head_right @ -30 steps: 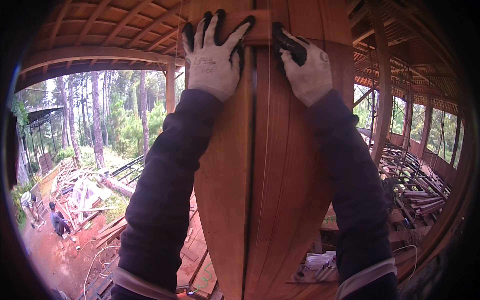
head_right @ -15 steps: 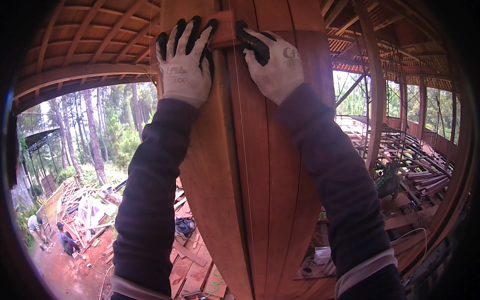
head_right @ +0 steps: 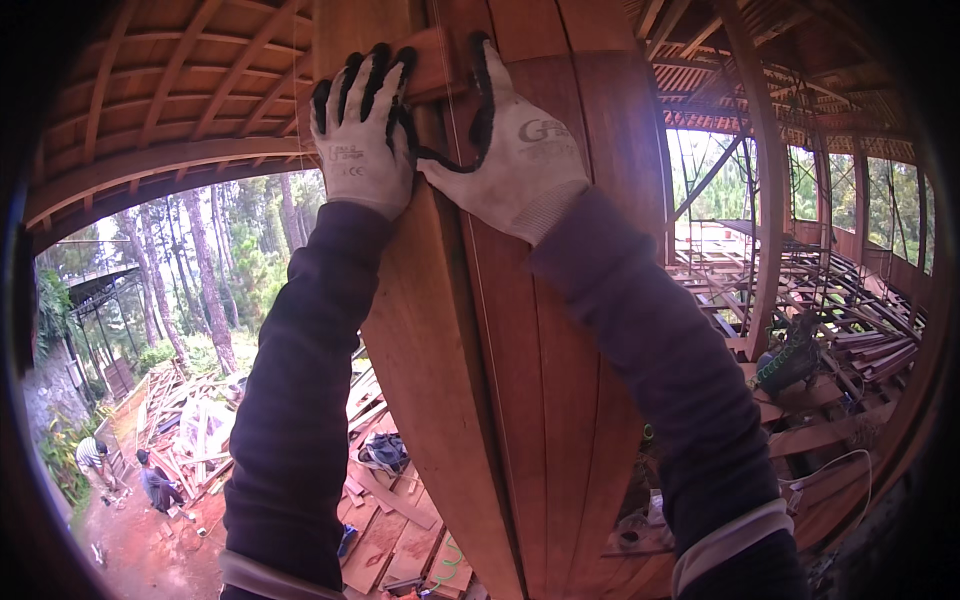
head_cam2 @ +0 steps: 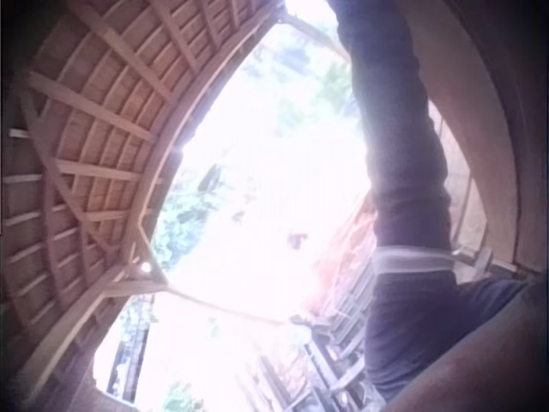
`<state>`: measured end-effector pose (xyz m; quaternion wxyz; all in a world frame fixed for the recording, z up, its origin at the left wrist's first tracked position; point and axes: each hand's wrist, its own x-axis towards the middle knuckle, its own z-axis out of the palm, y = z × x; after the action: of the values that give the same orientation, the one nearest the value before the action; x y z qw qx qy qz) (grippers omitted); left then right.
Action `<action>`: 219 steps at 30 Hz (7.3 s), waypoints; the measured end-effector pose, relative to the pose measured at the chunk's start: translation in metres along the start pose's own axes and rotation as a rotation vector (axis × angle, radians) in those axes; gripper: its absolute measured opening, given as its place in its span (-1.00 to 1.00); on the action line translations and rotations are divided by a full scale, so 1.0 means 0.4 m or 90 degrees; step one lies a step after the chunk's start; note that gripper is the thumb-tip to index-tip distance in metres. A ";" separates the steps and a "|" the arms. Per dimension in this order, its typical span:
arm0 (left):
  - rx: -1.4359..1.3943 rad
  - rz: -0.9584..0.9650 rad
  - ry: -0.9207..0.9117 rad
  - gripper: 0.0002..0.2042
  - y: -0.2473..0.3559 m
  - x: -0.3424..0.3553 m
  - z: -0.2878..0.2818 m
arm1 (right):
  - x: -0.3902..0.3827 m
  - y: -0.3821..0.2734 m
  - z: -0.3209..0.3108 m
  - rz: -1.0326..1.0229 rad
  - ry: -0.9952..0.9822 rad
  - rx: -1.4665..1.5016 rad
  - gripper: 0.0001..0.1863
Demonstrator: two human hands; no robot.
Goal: The person positions and secures wooden planks onto a vertical wooden post using a nail gun. They also use a hand planer to smooth a plank before installation. The work occurs on a partially constructed wooden structure in a forested area.
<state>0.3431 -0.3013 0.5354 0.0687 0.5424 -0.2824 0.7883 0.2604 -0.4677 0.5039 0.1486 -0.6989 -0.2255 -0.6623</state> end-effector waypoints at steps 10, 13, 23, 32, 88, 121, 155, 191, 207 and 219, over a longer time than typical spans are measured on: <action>-0.009 -0.003 -0.007 -0.39 -0.003 -0.002 0.001 | -0.056 -0.039 -0.076 0.054 0.044 0.105 -0.13; -0.007 -0.009 -0.009 -0.39 -0.005 -0.003 0.001 | -0.076 -0.041 -0.038 0.066 -0.012 0.134 -0.15; -0.026 -0.007 0.000 -0.41 -0.004 0.000 0.009 | -0.044 0.012 -0.006 0.075 0.127 0.250 -0.58; -0.020 -0.008 -0.001 -0.40 0.000 -0.002 0.001 | 0.003 0.038 0.019 0.079 0.095 0.266 -0.65; -0.054 -0.038 0.027 -0.42 -0.015 -0.013 0.011 | 0.044 0.033 -0.027 0.022 0.074 0.348 -0.53; -0.149 -0.030 0.136 -0.58 -0.014 -0.009 -0.001 | 0.437 -0.299 -0.037 -0.442 -0.631 -0.671 -0.06; -0.123 -0.012 0.118 -0.51 -0.018 -0.008 0.019 | 0.401 -0.161 -0.169 -0.318 -0.160 -0.351 -0.12; -0.066 -0.024 0.049 -0.47 -0.026 -0.008 0.008 | 0.198 0.106 -0.135 -0.437 0.178 -0.229 -0.25; -0.130 -0.038 0.052 -0.48 -0.019 -0.011 0.003 | 0.285 -0.114 -0.015 -0.248 -0.321 -0.632 -0.07; -0.172 -0.070 0.145 -0.55 0.023 -0.095 -0.017 | 0.318 -0.173 -0.155 -0.392 -0.263 -0.671 -0.18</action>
<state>0.3488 -0.2981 0.4963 0.2151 0.4499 -0.3461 0.7947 0.1746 -0.4249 0.6289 -0.4583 -0.6945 -0.0843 -0.5482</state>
